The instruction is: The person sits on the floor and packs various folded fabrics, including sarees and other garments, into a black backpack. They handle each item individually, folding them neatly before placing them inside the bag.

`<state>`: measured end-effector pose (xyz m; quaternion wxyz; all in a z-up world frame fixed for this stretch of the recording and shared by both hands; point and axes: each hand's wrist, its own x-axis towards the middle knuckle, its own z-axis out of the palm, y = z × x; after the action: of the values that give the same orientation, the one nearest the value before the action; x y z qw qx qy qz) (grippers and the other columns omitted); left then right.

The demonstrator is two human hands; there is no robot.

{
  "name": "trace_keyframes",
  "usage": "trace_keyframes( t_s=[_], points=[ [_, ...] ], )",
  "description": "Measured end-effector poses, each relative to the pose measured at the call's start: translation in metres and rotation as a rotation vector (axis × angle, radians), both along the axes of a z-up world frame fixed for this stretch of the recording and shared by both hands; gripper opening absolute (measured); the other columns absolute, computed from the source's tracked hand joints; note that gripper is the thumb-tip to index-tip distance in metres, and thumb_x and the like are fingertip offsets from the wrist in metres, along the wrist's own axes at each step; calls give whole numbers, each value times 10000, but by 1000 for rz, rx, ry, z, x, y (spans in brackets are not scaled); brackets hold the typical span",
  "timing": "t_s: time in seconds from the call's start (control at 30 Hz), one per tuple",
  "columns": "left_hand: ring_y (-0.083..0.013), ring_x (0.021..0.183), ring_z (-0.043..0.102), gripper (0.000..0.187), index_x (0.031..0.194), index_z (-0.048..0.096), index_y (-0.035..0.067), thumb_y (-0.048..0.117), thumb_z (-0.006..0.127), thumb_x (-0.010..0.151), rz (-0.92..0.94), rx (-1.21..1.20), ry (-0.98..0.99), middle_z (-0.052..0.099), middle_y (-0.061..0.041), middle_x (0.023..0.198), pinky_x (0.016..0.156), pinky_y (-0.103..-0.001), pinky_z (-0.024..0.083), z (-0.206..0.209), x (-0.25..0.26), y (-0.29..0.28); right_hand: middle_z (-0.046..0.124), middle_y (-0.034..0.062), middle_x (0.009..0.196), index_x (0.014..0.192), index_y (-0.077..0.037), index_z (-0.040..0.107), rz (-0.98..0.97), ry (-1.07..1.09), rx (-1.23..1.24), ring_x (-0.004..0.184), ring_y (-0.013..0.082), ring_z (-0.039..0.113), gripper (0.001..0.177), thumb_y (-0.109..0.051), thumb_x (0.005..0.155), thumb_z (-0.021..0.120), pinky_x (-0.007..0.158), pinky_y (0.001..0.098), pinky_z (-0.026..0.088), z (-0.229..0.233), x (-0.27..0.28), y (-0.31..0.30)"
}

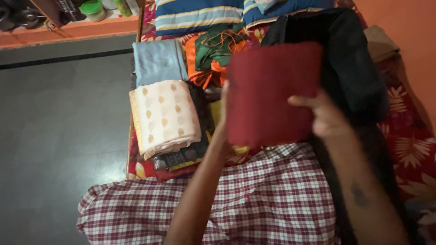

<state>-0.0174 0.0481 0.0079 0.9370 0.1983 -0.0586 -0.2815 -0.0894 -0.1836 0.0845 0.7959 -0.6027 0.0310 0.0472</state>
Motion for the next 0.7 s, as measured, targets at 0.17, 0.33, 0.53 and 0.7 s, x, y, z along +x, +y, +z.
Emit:
trace_keyframes(
  t_s=[0.17,0.33,0.53,0.7],
  points=[
    [-326,1214,636,460,1318,673,94,350,642,936,22,140,-68,660,-162,1362,1072,-468,535,1,24,-69,610,28,1450,1504,-98,549,-108,-44,106,1353,258,560,851,-129,723,885,1151,458,453,24,11,-77],
    [-329,1237,621,369,1274,728,104,251,672,940,529,759,-592,666,-162,1368,1099,-463,526,-26,58,-139,591,44,1511,1506,-125,526,-250,-47,167,1398,289,543,827,-122,763,889,1179,487,422,7,41,-148],
    [-477,1400,344,486,1169,715,126,140,772,687,757,1709,-888,309,-245,1572,1003,-610,426,11,30,-146,591,87,1546,1508,-97,572,-343,53,189,1418,312,544,733,-82,841,875,1170,485,418,-38,103,-223],
    [-521,1340,359,819,1511,338,25,24,623,743,533,1650,-649,263,-239,1599,964,-635,421,-4,46,-128,653,106,1426,1416,-50,594,-448,-38,-126,1278,309,645,671,-44,802,864,1055,464,533,-93,170,-208]
  ],
)
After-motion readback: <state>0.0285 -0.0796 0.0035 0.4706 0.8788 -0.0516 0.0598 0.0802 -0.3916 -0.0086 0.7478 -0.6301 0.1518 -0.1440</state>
